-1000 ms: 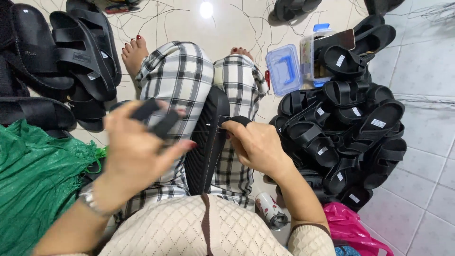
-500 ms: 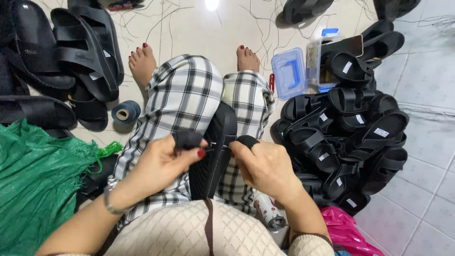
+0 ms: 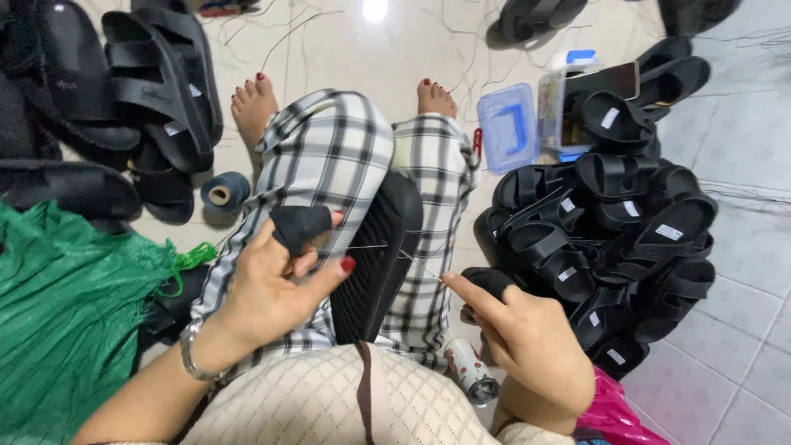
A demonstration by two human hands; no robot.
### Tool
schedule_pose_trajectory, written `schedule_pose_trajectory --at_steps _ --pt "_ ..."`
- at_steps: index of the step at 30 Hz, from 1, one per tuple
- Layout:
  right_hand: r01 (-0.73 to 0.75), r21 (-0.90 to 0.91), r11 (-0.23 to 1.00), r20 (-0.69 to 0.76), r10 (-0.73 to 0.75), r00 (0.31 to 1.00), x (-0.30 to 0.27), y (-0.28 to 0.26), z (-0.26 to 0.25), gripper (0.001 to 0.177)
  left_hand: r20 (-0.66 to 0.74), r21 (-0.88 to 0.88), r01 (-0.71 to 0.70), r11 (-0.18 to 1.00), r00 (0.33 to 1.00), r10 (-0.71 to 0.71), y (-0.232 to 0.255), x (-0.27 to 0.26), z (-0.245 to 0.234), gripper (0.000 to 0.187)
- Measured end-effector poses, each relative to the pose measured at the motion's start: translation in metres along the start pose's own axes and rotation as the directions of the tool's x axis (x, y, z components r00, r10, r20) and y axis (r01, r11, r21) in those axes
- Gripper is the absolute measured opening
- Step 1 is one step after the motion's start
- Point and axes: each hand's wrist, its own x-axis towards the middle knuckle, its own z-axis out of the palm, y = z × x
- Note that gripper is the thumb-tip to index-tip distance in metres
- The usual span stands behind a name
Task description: Hand-sewing the strap of a black sandal using a needle and thread while sitting on the floor.
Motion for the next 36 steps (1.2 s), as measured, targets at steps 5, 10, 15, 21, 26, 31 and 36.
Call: schedule_pose_trajectory --at_steps 5,10,15,21,26,31,36 --pt "0.242 0.668 0.703 -0.414 0.081 0.907 0.042 -0.017 0.032 0.03 0.195 0.401 -0.439 0.804 0.899 0.393 -0.01 0.009 0.042 0.103" --pt "0.416 0.854 0.313 -0.475 0.142 0.868 0.067 -0.017 0.063 0.018 0.128 0.546 -0.339 0.766 0.938 0.323 -0.018 0.006 0.046 0.098" --pt "0.414 0.909 -0.04 -0.411 0.07 0.909 0.079 -0.014 0.068 0.007 0.118 0.508 -0.342 0.79 0.937 0.33 -0.016 0.005 0.047 0.09" --pt "0.463 0.886 0.039 -0.464 0.063 0.883 0.08 -0.018 0.06 0.011 0.095 0.491 -0.367 0.79 0.924 0.37 -0.019 0.007 0.049 0.085" --pt "0.452 0.701 0.552 -0.394 -0.229 0.89 0.069 -0.002 0.024 0.014 0.121 0.535 -0.383 0.753 0.917 0.381 -0.016 0.01 0.051 0.084" --pt "0.368 0.493 0.788 -0.357 -0.202 0.912 0.045 0.013 -0.011 0.009 0.123 0.523 -0.423 0.74 0.897 0.425 -0.016 0.013 0.05 0.085" --pt "0.172 0.095 0.981 -0.449 -0.112 0.887 0.047 -0.013 0.012 0.041 -0.097 0.29 -0.362 0.886 0.91 0.403 -0.04 0.004 0.05 0.043"
